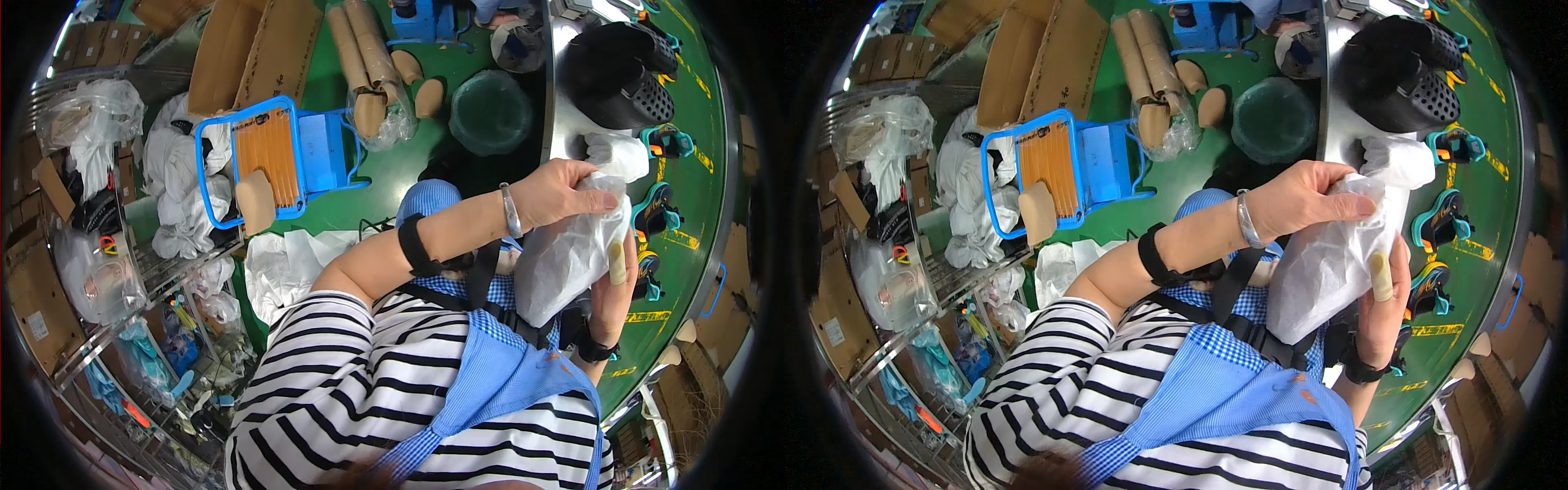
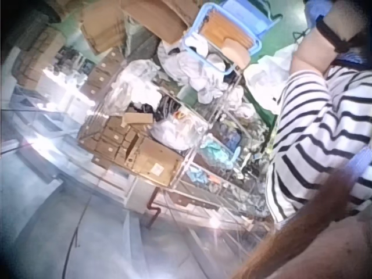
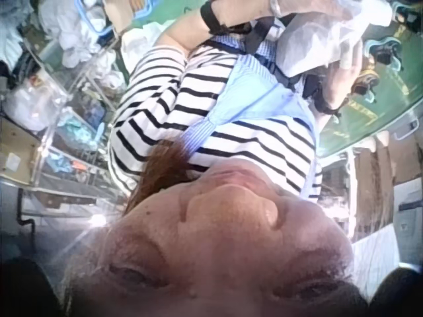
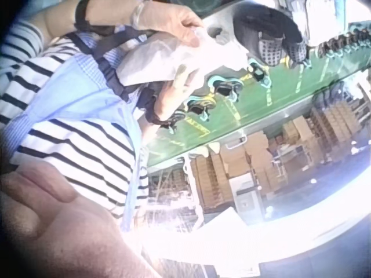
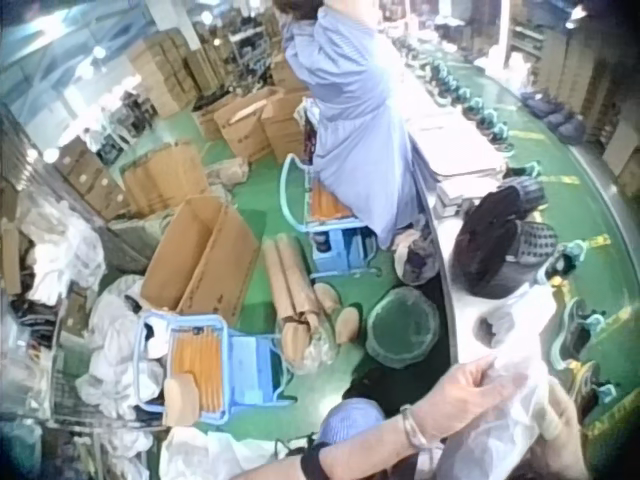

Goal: Inspecting and preparing shoe components, including lasts and insoles, on a production line.

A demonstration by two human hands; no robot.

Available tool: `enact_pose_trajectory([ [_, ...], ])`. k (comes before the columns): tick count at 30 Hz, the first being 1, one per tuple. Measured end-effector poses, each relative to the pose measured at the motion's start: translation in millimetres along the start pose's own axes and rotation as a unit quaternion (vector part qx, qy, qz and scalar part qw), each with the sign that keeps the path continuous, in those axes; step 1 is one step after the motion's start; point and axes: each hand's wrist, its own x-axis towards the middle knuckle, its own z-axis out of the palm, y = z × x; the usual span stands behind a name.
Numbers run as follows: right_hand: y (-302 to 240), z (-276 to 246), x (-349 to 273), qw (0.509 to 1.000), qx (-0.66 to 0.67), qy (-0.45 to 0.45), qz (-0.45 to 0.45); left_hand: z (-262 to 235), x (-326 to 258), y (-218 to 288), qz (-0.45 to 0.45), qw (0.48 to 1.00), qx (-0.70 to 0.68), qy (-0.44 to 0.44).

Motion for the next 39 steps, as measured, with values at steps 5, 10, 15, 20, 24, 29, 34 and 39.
enact_pose_trajectory([
  [5, -31, 12, 3, 0.974, -0.16, 0.023, -0.158, 14, 7, 1, -0.093, 0.994, 0.0, -0.064],
  [10, -13, -16, -7, 0.989, -0.118, 0.028, -0.08, 27, 9, 1, -0.145, 0.979, 0.133, -0.058],
  [15, 3, -40, -27, 0.978, -0.037, 0.154, -0.135, 36, 1, -10, -0.146, 0.903, 0.4, -0.049],
  [20, 8, -54, -29, 0.953, 0.134, 0.23, -0.143, 56, -10, -16, -0.267, 0.865, 0.41, -0.113],
  [24, 9, -64, -6, 0.94, 0.123, 0.263, -0.182, 57, 21, -25, -0.103, 0.882, 0.419, -0.188],
  [29, 2, -85, 25, 0.903, -0.021, 0.378, -0.206, 23, 114, -15, -0.103, 0.885, 0.425, -0.16],
  [34, 35, -98, -6, 0.892, -0.135, 0.404, -0.154, -8, 179, -35, -0.078, 0.778, 0.615, -0.1],
  [39, 65, -73, -34, 0.901, -0.16, 0.404, -0.016, -22, 198, -67, -0.138, 0.615, 0.769, -0.105],
])
